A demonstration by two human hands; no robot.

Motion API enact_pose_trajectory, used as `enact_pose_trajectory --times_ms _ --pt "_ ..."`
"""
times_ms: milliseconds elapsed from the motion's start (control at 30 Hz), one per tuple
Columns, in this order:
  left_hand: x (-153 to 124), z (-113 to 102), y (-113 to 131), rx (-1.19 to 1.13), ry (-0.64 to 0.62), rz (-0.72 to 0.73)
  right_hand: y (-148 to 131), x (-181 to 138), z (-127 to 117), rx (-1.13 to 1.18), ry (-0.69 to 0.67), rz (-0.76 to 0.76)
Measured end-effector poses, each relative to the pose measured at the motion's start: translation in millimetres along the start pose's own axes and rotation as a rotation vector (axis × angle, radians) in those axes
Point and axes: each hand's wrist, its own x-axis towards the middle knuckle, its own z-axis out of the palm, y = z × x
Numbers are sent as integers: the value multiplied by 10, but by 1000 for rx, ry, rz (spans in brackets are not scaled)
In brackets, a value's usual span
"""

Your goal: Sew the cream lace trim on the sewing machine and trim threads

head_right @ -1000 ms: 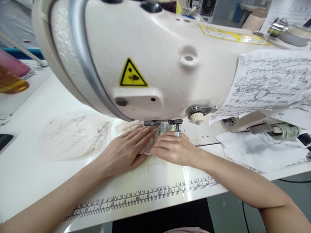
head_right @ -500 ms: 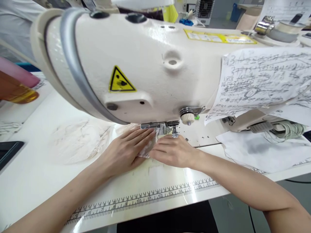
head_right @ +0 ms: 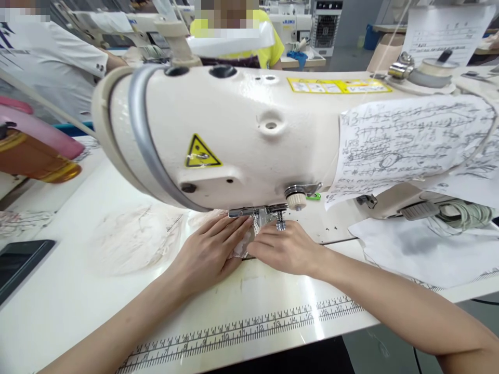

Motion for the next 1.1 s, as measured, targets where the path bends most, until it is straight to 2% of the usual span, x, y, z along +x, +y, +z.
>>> enact_pose_trajectory --times_ms 233,433,633,800,900,1000,1100 --pt "14 3 36 42 -13 -28 23 5 -52 -42 2 30" --pt "-7 27 39 26 -12 -44 36 15 -115 -163 82 25" --pt "-13 48 47 82 -13 -49 54 8 -144 -239 58 46" --pt "-6 61 40 67 -30 -68 92 6 -165 -229 -2 82" --pt "1 47 40 53 28 14 99 25 -179 -219 -26 85" --pt "-4 32 45 43 94 111 86 58 -165 -112 -22 42" --pt "-23 40 31 19 102 100 62 68 -108 2 8 -2"
